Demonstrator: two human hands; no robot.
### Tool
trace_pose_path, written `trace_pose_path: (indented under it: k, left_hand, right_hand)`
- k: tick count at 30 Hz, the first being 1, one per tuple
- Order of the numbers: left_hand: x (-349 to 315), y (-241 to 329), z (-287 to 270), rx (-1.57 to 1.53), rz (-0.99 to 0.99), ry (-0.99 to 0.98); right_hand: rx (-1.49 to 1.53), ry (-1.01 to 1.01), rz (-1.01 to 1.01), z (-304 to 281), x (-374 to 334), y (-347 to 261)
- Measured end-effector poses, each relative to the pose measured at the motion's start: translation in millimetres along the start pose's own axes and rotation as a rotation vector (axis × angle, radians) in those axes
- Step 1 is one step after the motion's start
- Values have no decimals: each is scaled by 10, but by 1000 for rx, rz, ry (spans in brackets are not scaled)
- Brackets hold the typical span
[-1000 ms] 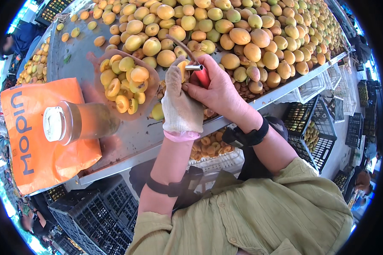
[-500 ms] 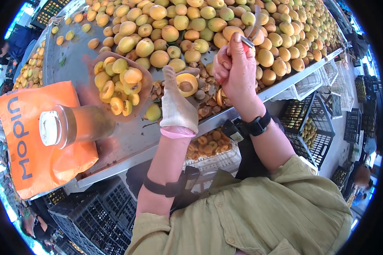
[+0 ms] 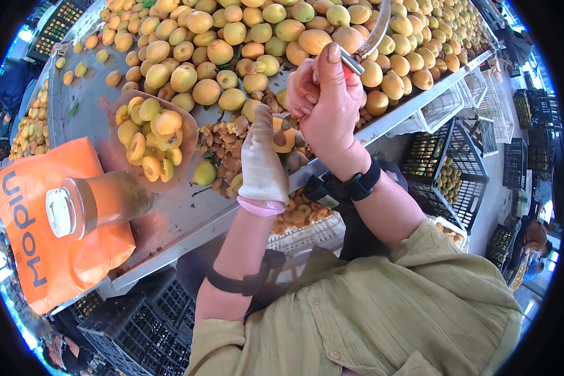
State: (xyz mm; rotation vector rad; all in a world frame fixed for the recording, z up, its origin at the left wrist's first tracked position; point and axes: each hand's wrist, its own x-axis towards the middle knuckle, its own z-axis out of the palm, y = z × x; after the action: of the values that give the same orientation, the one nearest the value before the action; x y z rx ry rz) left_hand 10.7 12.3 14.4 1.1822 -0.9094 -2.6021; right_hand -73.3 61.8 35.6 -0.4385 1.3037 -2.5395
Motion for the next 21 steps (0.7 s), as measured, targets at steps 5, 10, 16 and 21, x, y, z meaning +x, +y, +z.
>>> trace_pose_path:
  k: [5, 10, 16, 21]
  left_hand:
    - [19, -39, 0, 103, 48, 113]
    - [78, -70, -9, 360, 206, 25]
    - [101, 58, -104, -9, -205, -82]
    - [211, 147, -180, -344, -276, -191]
  right_hand:
    - [93, 0, 200, -42, 42, 74]
    - [188, 181, 479, -83, 86, 156]
    - [41, -250, 186, 57, -64, 116]
    - [299, -2, 252, -5, 121, 107]
